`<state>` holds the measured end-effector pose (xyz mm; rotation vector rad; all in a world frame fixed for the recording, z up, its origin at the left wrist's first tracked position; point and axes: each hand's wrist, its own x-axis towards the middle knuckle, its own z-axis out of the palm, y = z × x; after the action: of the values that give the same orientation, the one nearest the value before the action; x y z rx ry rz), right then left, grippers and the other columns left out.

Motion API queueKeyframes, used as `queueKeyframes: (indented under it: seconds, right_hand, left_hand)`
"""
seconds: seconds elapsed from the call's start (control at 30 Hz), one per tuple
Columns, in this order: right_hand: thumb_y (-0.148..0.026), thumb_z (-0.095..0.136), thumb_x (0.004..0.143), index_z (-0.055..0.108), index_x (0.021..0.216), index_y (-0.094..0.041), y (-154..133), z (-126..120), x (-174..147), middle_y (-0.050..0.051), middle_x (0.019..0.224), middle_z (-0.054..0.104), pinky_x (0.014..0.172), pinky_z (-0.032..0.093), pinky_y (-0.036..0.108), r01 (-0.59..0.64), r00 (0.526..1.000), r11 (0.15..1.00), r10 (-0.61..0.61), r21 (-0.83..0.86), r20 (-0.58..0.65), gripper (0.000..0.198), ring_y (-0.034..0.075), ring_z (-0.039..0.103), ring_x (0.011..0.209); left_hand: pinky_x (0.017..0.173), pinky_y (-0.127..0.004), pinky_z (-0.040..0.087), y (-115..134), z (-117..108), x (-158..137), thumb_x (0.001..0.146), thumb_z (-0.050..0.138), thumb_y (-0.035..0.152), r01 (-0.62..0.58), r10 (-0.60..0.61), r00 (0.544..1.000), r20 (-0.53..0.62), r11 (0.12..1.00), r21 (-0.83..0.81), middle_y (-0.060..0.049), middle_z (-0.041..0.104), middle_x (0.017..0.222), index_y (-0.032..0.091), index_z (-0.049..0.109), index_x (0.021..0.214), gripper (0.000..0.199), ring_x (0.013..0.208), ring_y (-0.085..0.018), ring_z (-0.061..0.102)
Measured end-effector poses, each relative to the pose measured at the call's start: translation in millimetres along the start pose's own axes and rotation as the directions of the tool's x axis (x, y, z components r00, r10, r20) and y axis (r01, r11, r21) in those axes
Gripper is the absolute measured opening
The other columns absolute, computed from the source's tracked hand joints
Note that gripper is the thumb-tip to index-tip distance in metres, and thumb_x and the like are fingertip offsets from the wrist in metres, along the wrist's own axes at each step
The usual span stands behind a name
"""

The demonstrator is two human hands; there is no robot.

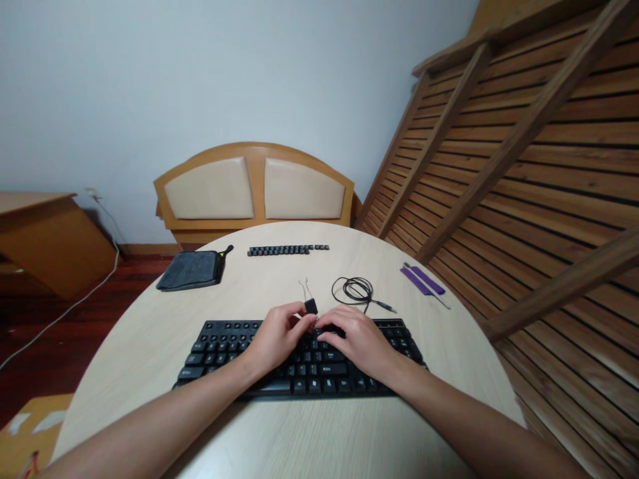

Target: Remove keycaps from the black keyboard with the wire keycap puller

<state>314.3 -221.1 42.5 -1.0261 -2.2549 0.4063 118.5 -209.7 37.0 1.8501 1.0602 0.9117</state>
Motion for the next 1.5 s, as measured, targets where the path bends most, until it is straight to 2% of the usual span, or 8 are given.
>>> queueKeyframes:
  seconds: [0.13,0.27,0.37,0.57,0.7,0.87,1.03,1.5]
  right_hand:
    - [-0.021,0.069,0.083,0.065,0.092,-0.022,-2.0,-0.2,-0.1,0.002,0.096,0.069,0.088,0.044,0.033,-0.013,1.000,1.000,0.013,0.020,0.023,0.010,0.018,0.061,0.096]
    - [-0.023,0.068,0.084,0.064,0.094,-0.022,-2.9,-11.3,2.7,0.002,0.101,0.068,0.087,0.045,0.031,-0.021,0.999,0.997,0.017,0.080,0.049,0.011,0.018,0.060,0.099]
    - [-0.024,0.065,0.085,0.065,0.095,-0.022,4.2,-23.2,12.9,0.002,0.096,0.068,0.084,0.045,0.030,-0.066,0.998,0.996,0.065,0.066,0.017,0.010,0.017,0.061,0.093]
    - [-0.026,0.064,0.084,0.068,0.098,-0.020,48.6,-38.5,64.8,0.002,0.093,0.071,0.077,0.046,0.027,-0.131,0.988,0.991,0.128,-0.029,-0.084,0.016,0.015,0.063,0.084]
    - [-0.027,0.062,0.083,0.068,0.100,-0.020,81.2,-41.2,109.3,0.001,0.094,0.072,0.076,0.044,0.023,-0.215,0.976,0.937,0.201,-0.275,-0.079,0.019,0.014,0.063,0.084]
    - [-0.025,0.064,0.079,0.069,0.098,-0.021,109.6,-33.1,150.3,0.003,0.094,0.072,0.072,0.043,0.024,-0.283,0.958,0.876,0.281,-0.392,-0.063,0.020,0.018,0.063,0.086]
    - [-0.024,0.062,0.079,0.069,0.098,-0.024,125.0,-14.6,172.4,0.003,0.099,0.071,0.073,0.042,0.025,-0.321,0.937,0.821,0.347,-0.471,-0.034,0.020,0.019,0.062,0.091]
    - [-0.021,0.055,0.085,0.068,0.105,-0.026,140.9,14.0,189.1,0.005,0.104,0.070,0.077,0.043,0.026,-0.376,0.900,0.747,0.435,-0.549,-0.025,0.024,0.019,0.062,0.096]
  left_hand:
    - [0.055,-0.023,0.038,0.4,0.9,-1.6,0.091,0.052,0.035,-0.040,0.046,0.998,-0.037,0.989,0.145,0.000,0.061,0.064,0.016,0.060,0.071,0.028,0.060,-0.015,0.056]
    - [0.057,-0.024,0.040,-1.9,1.3,-0.5,0.091,0.050,0.036,0.001,0.007,0.998,-0.066,0.992,0.124,-0.002,0.065,0.068,0.016,0.061,0.076,0.027,0.062,-0.017,0.059]
    - [0.060,-0.025,0.041,-4.2,2.1,0.8,0.091,0.050,0.037,0.026,-0.016,0.996,-0.088,0.993,0.114,-0.003,0.067,0.070,0.016,0.062,0.079,0.027,0.064,-0.018,0.059]
    - [0.062,-0.027,0.042,-3.4,4.4,0.6,0.089,0.053,0.039,0.026,-0.016,0.996,-0.084,0.991,0.129,-0.003,0.065,0.069,0.017,0.063,0.075,0.028,0.067,-0.019,0.057]
    - [0.063,-0.028,0.041,-2.2,4.5,-0.2,0.089,0.051,0.038,0.032,-0.022,0.997,-0.070,0.988,0.149,-0.003,0.064,0.069,0.017,0.062,0.075,0.028,0.067,-0.019,0.057]
    - [0.064,-0.029,0.041,-4.0,4.5,-0.6,0.092,0.049,0.037,0.040,-0.029,0.998,-0.057,0.977,0.211,-0.003,0.064,0.071,0.017,0.061,0.076,0.027,0.067,-0.019,0.057]
    - [0.064,-0.029,0.041,-3.2,4.9,-0.8,0.092,0.050,0.036,0.048,-0.032,0.997,-0.066,0.968,0.245,-0.003,0.064,0.070,0.018,0.061,0.076,0.027,0.066,-0.019,0.057]
    - [0.063,-0.030,0.040,-5.6,5.3,-1.3,0.092,0.050,0.035,0.051,-0.040,0.997,-0.062,0.981,0.187,-0.003,0.063,0.070,0.019,0.060,0.076,0.025,0.067,-0.019,0.055]
